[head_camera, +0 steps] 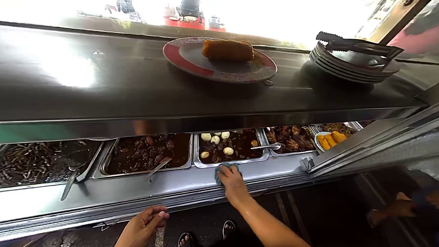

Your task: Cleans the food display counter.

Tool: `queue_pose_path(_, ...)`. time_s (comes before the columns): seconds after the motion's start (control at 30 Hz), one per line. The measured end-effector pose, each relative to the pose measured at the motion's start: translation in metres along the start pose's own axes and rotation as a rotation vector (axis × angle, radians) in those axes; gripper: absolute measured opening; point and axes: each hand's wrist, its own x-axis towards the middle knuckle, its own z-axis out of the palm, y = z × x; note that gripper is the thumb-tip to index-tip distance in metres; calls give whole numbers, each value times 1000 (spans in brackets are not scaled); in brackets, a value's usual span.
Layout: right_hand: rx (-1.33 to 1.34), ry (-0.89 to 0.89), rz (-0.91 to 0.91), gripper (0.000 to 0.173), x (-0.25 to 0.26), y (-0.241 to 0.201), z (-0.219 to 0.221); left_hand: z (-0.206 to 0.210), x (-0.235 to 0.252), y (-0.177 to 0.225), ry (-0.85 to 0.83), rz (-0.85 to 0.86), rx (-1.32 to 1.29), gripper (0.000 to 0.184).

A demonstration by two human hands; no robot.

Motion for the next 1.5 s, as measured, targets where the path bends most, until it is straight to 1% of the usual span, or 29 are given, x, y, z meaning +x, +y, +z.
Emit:
queue_pose_path(0.07,67,59,-69,50,-7,13,0,6,5,10,5,33,11,27)
queue_pose_path(0.1,76,91,-61,50,-13,28,-5,8,7,14,13,42,16,27)
queue_pose_path(0.13,57,102,-16,51,-20,48,-14,9,8,16,22,51,18,27)
queue_pose_path(0.3,-152,26,404,53,-64,166,-82,11,1,2,73,36,8,27)
queue_pose_path(0.37,-222,-41,535,50,-69,192,-105,16,-7,-5,98,21,-22,32)
queue_pose_path(0.43,-286,-126,625,46,-62,193,-117,22,-14,-9,126,15,-67,37)
queue_pose_path(0.47,-313,-153,645,45,-56,187,-118,26,-18,-11,149,18,-83,38)
queue_pose_path(0.53,-366,-214,657,43,-41,164,-111,30,-26,-13,203,28,-98,33)
queue_pose_path(0.6,-394,-255,598,41,-27,132,-98,35,-34,-15,259,54,-114,29)
queue_pose_path(0.7,-389,-238,384,41,-10,71,-67,36,-41,-16,311,112,-149,28)
queue_pose_path(0.8,-309,-217,166,39,8,8,-33,29,-45,-20,322,139,-174,28)
queue_pose_path(0.87,-269,-186,58,40,24,-29,-10,17,-46,-26,314,146,-179,28)
queue_pose_path(0.93,-238,-125,-9,40,41,-56,12,-2,-44,-34,295,147,-168,27)
queue_pose_path(1.07,-254,-151,20,42,69,-94,32,-55,-34,-50,259,149,-118,27)
queue_pose_path(1.2,-334,-210,129,42,82,-117,38,-113,-24,-63,239,156,-65,30)
queue_pose_path(1.33,-341,-287,157,41,84,-120,28,-155,-11,-77,232,176,-50,30)
queue_pose_path(1.43,-306,-317,158,41,73,-126,22,-177,-2,-86,168,197,-51,29)
queue_pose_path(1.5,-221,-369,246,41,69,-135,9,-191,4,-87,116,222,-42,29)
